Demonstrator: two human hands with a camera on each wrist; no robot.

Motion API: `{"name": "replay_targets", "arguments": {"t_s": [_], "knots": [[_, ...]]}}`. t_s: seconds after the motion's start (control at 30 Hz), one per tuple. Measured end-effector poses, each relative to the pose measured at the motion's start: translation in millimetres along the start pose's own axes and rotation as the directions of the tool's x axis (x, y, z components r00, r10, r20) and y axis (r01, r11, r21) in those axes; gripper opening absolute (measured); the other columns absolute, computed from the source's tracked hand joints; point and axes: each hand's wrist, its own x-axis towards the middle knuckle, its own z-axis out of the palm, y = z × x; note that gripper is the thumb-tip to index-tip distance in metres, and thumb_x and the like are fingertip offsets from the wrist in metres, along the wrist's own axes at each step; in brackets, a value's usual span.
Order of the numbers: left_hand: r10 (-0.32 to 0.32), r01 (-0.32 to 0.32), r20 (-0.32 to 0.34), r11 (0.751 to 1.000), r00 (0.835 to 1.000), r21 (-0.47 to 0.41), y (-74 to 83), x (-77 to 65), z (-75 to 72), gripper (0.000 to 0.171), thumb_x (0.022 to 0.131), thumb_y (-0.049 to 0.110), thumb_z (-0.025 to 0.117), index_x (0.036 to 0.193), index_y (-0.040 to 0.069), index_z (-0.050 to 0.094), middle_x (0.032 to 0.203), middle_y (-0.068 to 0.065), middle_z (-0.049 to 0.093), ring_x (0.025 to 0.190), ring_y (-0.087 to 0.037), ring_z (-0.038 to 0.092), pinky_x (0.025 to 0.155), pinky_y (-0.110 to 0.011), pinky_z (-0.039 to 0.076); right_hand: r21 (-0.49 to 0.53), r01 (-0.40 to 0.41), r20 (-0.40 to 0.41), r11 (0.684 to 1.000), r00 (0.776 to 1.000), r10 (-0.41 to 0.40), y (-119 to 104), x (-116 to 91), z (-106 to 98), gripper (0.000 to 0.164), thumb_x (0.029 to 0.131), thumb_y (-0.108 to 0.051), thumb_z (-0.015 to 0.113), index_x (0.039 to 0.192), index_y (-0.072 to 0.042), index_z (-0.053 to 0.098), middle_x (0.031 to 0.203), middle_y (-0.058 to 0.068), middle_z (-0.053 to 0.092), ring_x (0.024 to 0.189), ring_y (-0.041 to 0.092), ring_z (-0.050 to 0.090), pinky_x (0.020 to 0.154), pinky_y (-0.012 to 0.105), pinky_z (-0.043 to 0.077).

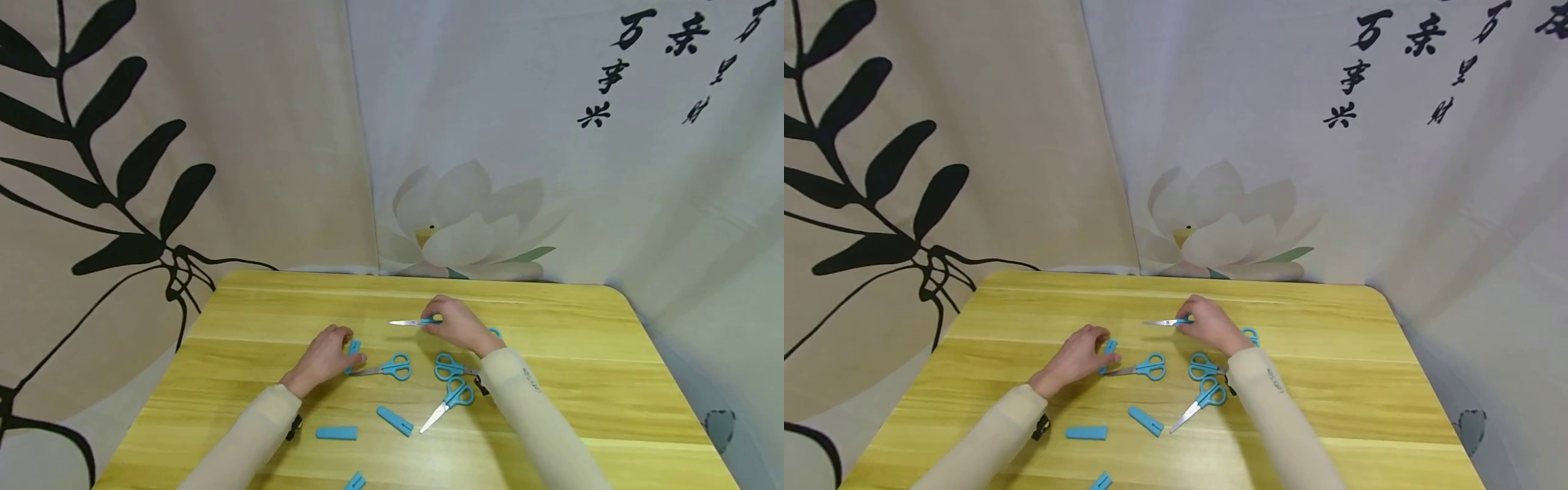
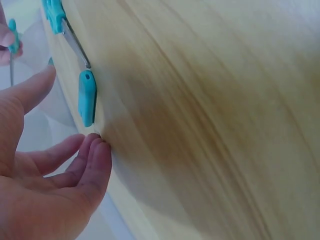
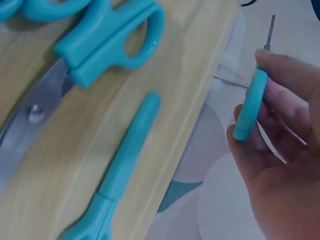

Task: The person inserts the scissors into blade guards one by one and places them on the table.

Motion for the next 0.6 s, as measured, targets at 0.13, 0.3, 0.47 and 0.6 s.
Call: {"name": "replay_targets", "arguments": {"t_s": [0.13,0.3,0.47,0.6], "knots": [[-0.016,0.016,0.006,0.998,1.000,-0.062,2.4,1.6,0.9,0.061,0.087,0.029,0.086,0.131,-0.006,0.063,0.108,-0.009,0.065,0.095,-0.023,0.061,0.086,-0.044,0.056,-0.001,0.007,-0.031,1.000,0.999,-0.007,5,-9,-5,0.013,0.095,-0.015,0.078,0.107,-0.009,0.077,0.118,0.005,0.068,0.114,0.031,0.064,0.100,0.048,0.052],[-0.007,0.015,0.048,0.985,0.999,-0.171,6.4,2.3,1.6,0.058,0.090,0.019,0.084,0.138,-0.003,0.059,0.120,-0.011,0.068,0.111,-0.028,0.064,0.094,-0.045,0.055,0.002,0.007,-0.067,1.000,0.998,-0.007,10,-19,-9,0.012,0.094,-0.014,0.079,0.105,-0.010,0.077,0.115,0.003,0.068,0.111,0.030,0.065,0.099,0.048,0.053],[0.097,-0.061,0.115,0.959,0.989,-0.276,4.3,2.2,1.8,0.054,0.092,0.011,0.081,0.139,0.000,0.058,0.127,-0.010,0.068,0.119,-0.032,0.062,0.103,-0.051,0.050,0.016,0.002,-0.095,1.000,0.995,0.000,10,-29,-12,0.011,0.093,-0.014,0.079,0.104,-0.011,0.077,0.114,0.003,0.069,0.111,0.031,0.065,0.100,0.050,0.052],[0.185,-0.122,0.147,0.926,0.972,-0.359,-3.8,3.6,3.3,0.052,0.094,0.009,0.078,0.141,0.001,0.057,0.132,-0.010,0.067,0.122,-0.033,0.061,0.108,-0.053,0.047,0.026,0.002,-0.116,1.000,0.993,0.001,11,-37,-15,0.011,0.092,-0.013,0.080,0.103,-0.012,0.077,0.112,0.002,0.069,0.110,0.035,0.066,0.098,0.051,0.052]]}}
